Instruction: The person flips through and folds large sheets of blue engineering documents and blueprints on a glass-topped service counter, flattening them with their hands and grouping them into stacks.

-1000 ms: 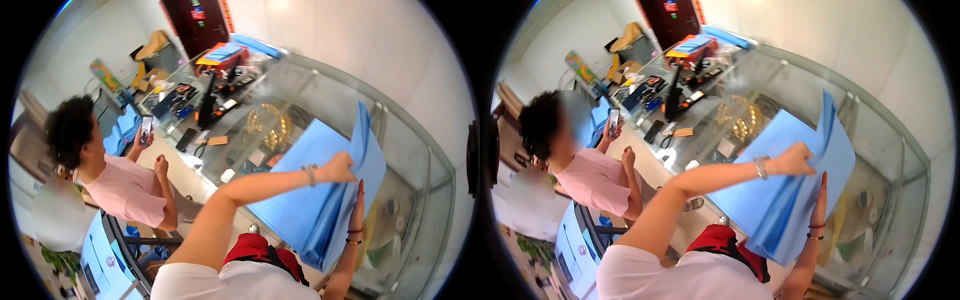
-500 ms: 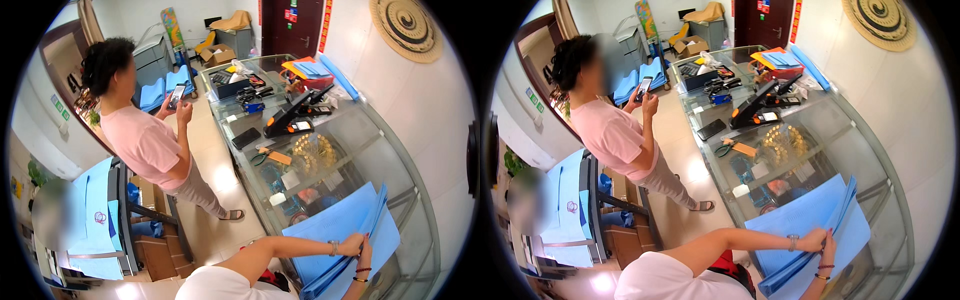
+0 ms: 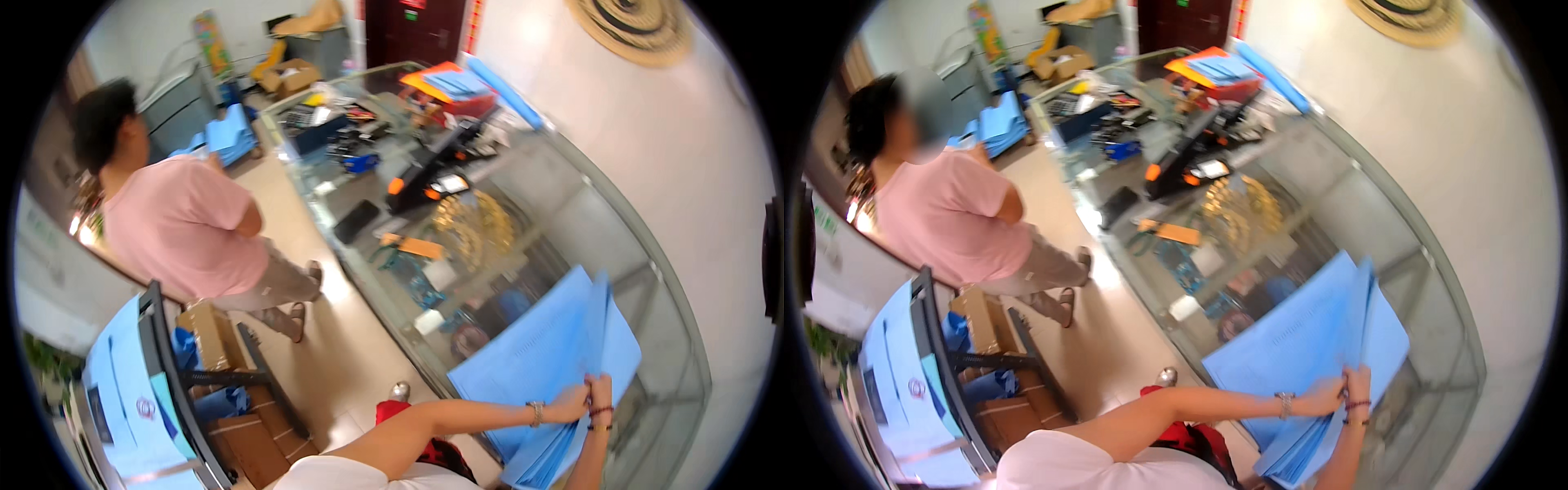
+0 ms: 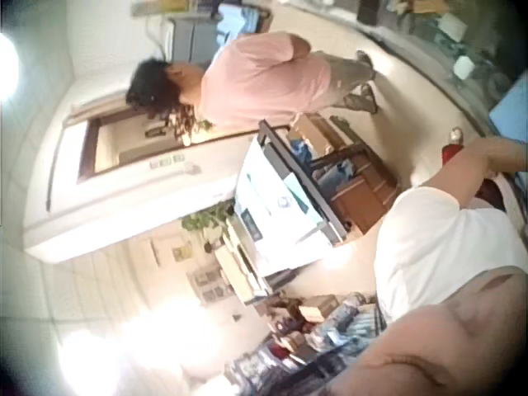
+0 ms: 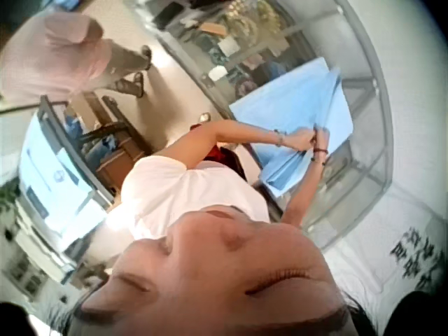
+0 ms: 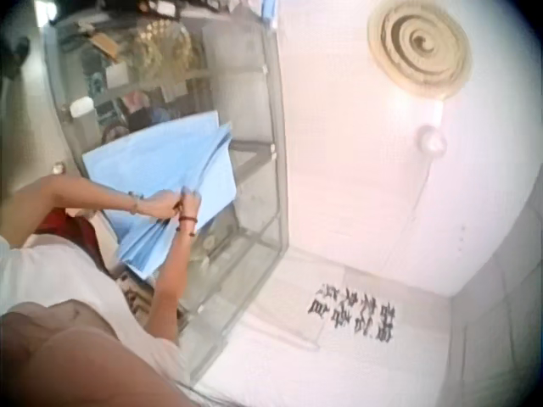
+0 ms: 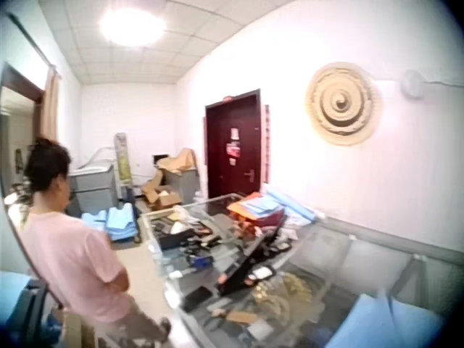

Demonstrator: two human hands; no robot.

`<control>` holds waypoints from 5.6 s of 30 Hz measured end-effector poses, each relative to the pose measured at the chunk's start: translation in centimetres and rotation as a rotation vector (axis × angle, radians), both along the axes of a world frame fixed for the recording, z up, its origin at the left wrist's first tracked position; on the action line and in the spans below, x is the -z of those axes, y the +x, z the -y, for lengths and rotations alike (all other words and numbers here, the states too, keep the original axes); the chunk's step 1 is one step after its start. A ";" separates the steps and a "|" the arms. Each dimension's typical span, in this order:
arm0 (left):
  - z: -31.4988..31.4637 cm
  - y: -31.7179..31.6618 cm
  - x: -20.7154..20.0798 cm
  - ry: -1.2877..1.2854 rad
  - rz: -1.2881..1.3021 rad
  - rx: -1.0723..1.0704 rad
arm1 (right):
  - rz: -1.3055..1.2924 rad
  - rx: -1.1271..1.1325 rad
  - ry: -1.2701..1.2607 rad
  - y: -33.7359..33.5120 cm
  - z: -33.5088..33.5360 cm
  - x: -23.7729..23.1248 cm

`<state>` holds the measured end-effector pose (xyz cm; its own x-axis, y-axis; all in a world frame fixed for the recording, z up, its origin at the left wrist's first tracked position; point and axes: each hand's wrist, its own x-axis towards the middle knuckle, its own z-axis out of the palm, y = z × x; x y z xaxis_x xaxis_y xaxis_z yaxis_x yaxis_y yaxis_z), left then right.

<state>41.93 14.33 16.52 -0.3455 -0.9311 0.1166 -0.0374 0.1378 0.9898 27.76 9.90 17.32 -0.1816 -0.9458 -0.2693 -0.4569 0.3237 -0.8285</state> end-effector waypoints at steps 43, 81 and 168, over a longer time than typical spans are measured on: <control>-0.4 -25.1 13.0 -0.587 0.963 0.129 | 0.747 0.766 0.434 -40.6 -38.6 7.8; -10.8 -10.9 18.9 -0.171 0.373 0.220 | -0.283 -0.661 0.498 10.8 9.5 -1.3; 12.4 18.3 12.3 0.397 1.110 -0.065 | -0.857 -0.086 -0.435 -1.8 -14.5 9.9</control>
<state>60.19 1.96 4.24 -0.0261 -0.8541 -0.5194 -0.9000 -0.2061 0.3841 25.93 24.42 7.41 -0.0793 -0.9507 0.2998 -0.9702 0.0045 -0.2422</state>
